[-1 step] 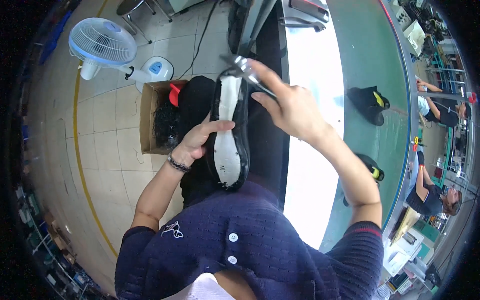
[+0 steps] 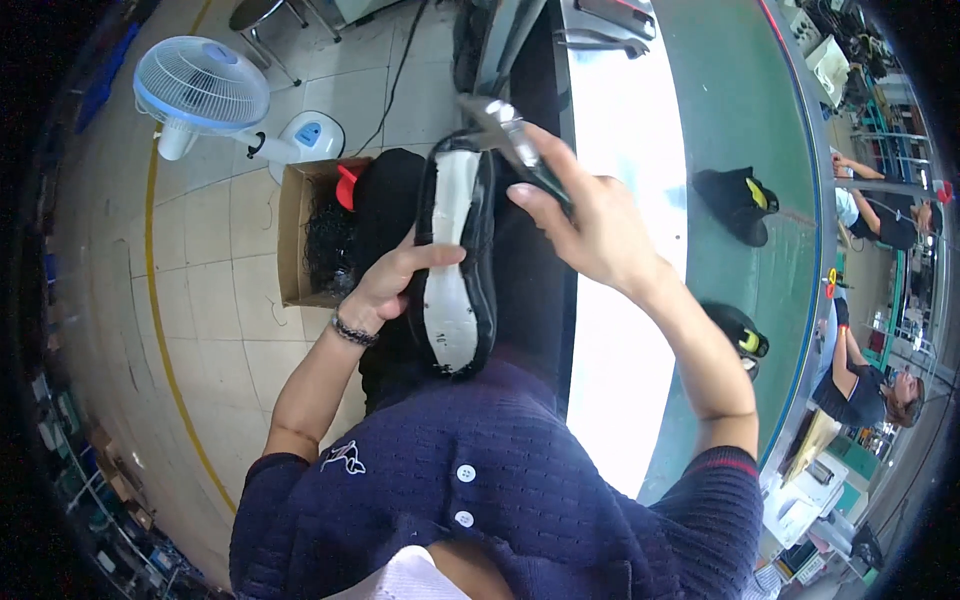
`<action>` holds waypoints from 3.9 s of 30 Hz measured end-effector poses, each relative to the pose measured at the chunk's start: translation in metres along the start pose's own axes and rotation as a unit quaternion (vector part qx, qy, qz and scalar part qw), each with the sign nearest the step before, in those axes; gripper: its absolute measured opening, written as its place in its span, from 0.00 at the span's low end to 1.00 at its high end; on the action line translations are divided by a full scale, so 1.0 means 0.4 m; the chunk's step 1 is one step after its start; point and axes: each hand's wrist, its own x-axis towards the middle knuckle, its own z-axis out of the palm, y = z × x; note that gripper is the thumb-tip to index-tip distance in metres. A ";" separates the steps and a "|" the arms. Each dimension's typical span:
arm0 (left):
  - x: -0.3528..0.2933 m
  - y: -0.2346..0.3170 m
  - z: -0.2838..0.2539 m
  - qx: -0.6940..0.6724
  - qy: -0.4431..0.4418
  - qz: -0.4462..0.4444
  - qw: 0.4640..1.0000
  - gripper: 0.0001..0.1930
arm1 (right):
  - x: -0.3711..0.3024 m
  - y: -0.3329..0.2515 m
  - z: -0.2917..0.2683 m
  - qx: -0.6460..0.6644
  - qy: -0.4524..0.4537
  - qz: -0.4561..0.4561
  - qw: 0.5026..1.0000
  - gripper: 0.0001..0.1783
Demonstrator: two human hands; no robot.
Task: Hand-lasting a shoe upper onto a last using pincers and a hammer.
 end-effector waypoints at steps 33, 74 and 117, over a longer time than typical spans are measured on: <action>0.078 -0.117 0.072 0.250 0.089 0.180 0.947 0.22 | -0.186 0.020 0.062 0.304 -0.239 0.264 0.884 0.20; 0.166 -0.155 -0.080 0.073 0.010 -0.068 0.995 0.50 | -0.343 0.103 0.234 0.083 0.012 0.262 0.961 0.13; 0.196 -0.035 0.103 0.045 -0.038 -0.033 0.998 0.30 | -0.495 0.731 0.102 0.022 0.535 0.573 0.621 0.44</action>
